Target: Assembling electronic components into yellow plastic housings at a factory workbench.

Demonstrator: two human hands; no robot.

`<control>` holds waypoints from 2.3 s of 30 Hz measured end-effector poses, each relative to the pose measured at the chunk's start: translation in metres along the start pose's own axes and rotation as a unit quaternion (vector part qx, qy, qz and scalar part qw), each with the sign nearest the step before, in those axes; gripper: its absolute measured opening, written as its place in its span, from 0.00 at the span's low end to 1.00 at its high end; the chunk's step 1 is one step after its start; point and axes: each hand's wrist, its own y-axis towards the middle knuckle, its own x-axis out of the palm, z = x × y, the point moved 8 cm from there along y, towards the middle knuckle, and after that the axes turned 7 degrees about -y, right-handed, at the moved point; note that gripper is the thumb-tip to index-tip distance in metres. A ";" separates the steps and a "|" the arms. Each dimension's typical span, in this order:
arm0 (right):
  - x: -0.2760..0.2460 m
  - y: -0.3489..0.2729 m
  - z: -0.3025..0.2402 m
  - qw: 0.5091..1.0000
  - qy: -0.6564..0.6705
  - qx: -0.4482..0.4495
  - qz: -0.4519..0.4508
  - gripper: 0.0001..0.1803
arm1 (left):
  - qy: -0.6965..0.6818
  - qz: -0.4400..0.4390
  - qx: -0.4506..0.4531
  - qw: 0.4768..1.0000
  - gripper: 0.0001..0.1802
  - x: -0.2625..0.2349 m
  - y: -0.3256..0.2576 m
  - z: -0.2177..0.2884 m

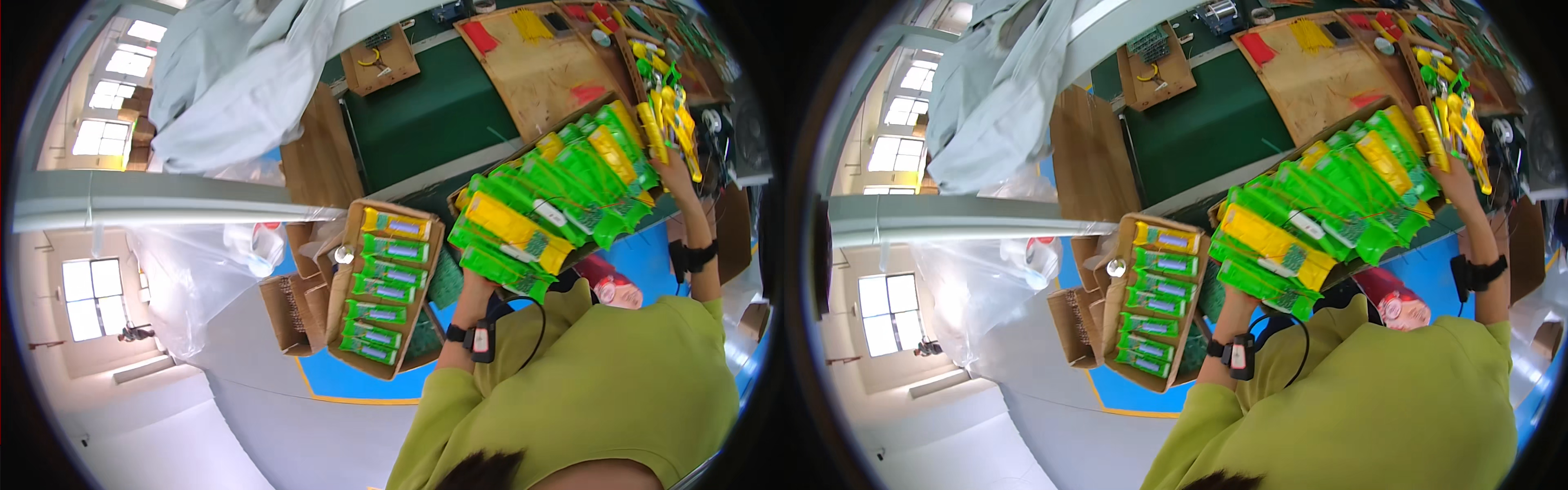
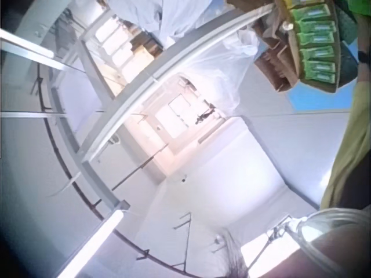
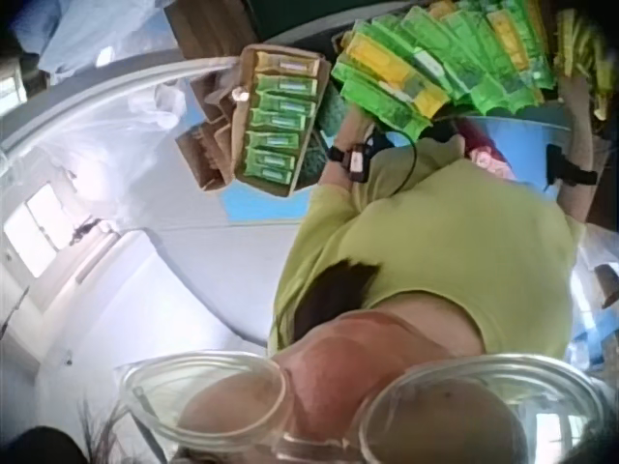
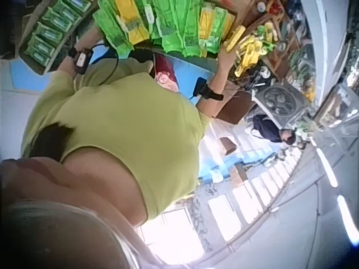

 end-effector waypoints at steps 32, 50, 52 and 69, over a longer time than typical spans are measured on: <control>-0.005 -0.527 0.172 0.951 0.155 0.260 0.059 0.15 | 0.196 -0.047 -0.162 0.966 0.26 -0.201 -0.227 -0.110; 0.011 -0.852 0.224 0.853 0.172 0.444 0.214 0.14 | 0.371 -0.117 -0.305 0.869 0.26 -0.235 -0.331 -0.200; -0.023 -0.891 0.229 0.834 0.158 0.478 0.227 0.14 | 0.443 -0.135 -0.283 0.840 0.26 -0.199 -0.377 -0.236; -0.520 -0.894 0.571 0.756 -0.016 0.561 0.337 0.09 | 0.487 -0.202 -0.384 0.758 0.27 0.049 -0.452 -0.793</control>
